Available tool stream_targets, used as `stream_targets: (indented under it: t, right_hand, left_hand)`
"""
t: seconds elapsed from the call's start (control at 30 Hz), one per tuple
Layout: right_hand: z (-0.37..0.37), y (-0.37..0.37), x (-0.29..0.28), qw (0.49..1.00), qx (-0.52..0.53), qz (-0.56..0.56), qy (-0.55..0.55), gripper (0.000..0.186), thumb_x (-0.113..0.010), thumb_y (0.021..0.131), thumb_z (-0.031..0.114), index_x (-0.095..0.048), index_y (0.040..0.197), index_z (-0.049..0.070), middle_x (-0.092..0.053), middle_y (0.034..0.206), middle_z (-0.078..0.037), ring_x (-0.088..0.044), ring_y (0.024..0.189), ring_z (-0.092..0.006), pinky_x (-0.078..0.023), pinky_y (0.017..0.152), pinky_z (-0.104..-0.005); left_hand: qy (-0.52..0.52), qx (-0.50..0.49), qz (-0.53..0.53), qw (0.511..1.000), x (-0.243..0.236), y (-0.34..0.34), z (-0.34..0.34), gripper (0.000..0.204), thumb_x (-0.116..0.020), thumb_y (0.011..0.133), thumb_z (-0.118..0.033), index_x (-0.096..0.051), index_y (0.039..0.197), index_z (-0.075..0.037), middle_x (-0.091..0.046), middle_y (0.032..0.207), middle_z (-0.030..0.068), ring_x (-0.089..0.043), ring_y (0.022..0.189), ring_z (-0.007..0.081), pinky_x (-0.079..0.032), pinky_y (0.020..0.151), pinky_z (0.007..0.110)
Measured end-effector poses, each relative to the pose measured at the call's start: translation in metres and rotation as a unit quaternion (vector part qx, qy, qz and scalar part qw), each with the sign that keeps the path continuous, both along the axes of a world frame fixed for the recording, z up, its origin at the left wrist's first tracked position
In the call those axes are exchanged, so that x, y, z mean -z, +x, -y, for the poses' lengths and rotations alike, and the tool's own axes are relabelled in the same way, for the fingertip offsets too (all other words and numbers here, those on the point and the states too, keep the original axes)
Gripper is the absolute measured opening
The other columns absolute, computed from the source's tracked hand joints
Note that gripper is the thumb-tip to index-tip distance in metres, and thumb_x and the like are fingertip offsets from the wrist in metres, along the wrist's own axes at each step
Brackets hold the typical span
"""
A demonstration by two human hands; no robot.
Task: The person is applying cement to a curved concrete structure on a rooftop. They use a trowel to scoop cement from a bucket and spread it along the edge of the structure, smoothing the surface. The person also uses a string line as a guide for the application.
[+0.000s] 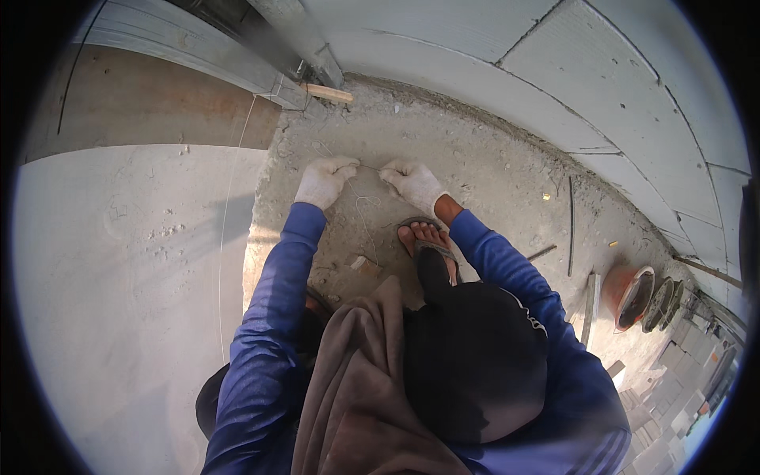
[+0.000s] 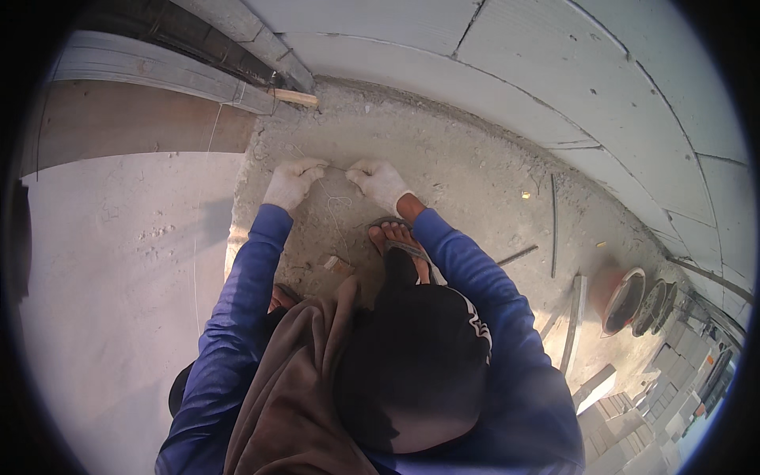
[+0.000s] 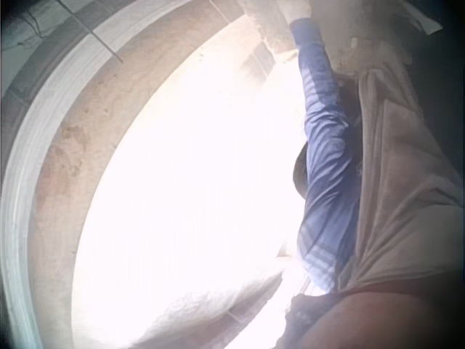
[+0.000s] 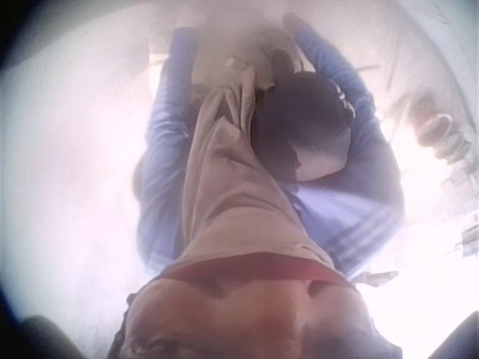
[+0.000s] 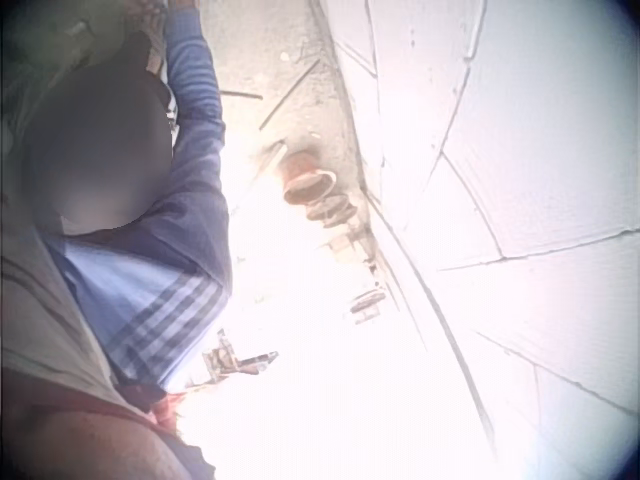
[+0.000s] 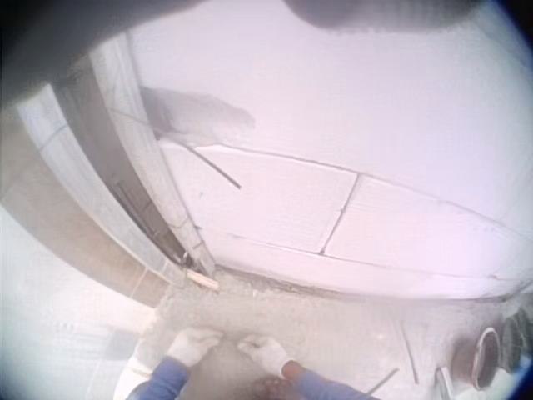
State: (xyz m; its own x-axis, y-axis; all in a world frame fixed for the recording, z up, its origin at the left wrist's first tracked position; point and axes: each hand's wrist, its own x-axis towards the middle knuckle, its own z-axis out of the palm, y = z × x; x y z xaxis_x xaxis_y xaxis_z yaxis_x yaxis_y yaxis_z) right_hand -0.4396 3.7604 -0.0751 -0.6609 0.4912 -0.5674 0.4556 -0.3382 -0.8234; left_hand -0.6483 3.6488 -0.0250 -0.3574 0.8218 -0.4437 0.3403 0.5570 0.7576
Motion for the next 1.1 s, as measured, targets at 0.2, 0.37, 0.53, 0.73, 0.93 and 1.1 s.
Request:
stream_targets:
  t: [0.2,0.37,0.53,0.73,0.93,1.1]
  right_hand:
    - [0.002,-0.012,-0.003,0.988,0.139,-0.041,-0.05,0.03,-0.07,0.098,0.028,-0.076,0.11,0.001,-0.066,0.078,0.001,-0.058,0.069,-0.0105,-0.048,0.066,-0.0282]
    - [-0.02,-0.028,-0.01,0.961,0.198,-0.111,-0.162,0.027,-0.072,0.098,0.023,-0.075,0.113,0.001,-0.066,0.083,0.002,-0.058,0.074,-0.0094,-0.047,0.064,-0.0265]
    - [-0.034,-0.053,0.011,0.978,0.181,-0.1,-0.02,0.028,-0.069,0.101,0.024,-0.073,0.118,0.003,-0.068,0.092,0.0,-0.06,0.076,-0.0101,-0.048,0.064,-0.0277]
    - [-0.002,-0.064,-0.01,0.913,0.148,-0.187,-0.331,0.032,-0.061,0.105,0.026,-0.061,0.13,0.006,-0.065,0.121,-0.005,-0.069,0.08,-0.0147,-0.051,0.06,-0.0273]
    - [0.013,-0.063,-0.01,0.937,0.155,-0.134,-0.284,0.021,-0.061,0.105,0.022,-0.065,0.117,0.005,-0.066,0.097,-0.003,-0.063,0.068,-0.0128,-0.048,0.053,-0.0273]
    - [-0.031,-0.066,0.032,0.941,0.226,-0.16,-0.197,0.018,-0.062,0.104,0.017,-0.068,0.113,0.003,-0.064,0.082,-0.002,-0.058,0.064,-0.0112,-0.047,0.054,-0.0279]
  left_hand:
    - [0.051,-0.174,0.185,0.966,0.0,-0.017,0.011,0.029,-0.068,0.097,-0.016,-0.074,0.123,-0.004,-0.076,0.104,0.005,-0.06,0.068,0.0089,-0.049,0.057,0.025]
    - [0.067,-0.227,0.117,0.965,0.0,-0.046,0.017,0.033,-0.065,0.099,-0.012,-0.066,0.129,0.001,-0.075,0.107,0.0066,-0.055,0.057,0.0078,-0.045,0.051,0.023]
    - [-0.02,-0.181,0.106,0.977,-0.016,-0.063,0.008,0.037,-0.065,0.099,-0.011,-0.062,0.134,-0.001,-0.075,0.109,0.0099,-0.057,0.06,0.0075,-0.044,0.049,0.023]
    - [-0.091,-0.127,0.279,0.948,-0.065,-0.043,-0.006,0.039,-0.067,0.098,-0.016,-0.061,0.134,-0.004,-0.072,0.114,0.0066,-0.058,0.068,0.0067,-0.043,0.053,0.021]
    - [0.04,-0.263,0.309,0.913,-0.032,-0.066,0.008,0.033,-0.066,0.098,-0.011,-0.063,0.13,-0.004,-0.074,0.112,0.0085,-0.064,0.07,0.0098,-0.049,0.054,0.023]
    - [0.091,-0.319,0.201,0.922,-0.01,-0.088,0.008,0.03,-0.063,0.099,-0.006,-0.063,0.129,-0.003,-0.076,0.107,0.0084,-0.066,0.068,0.0113,-0.051,0.052,0.025]
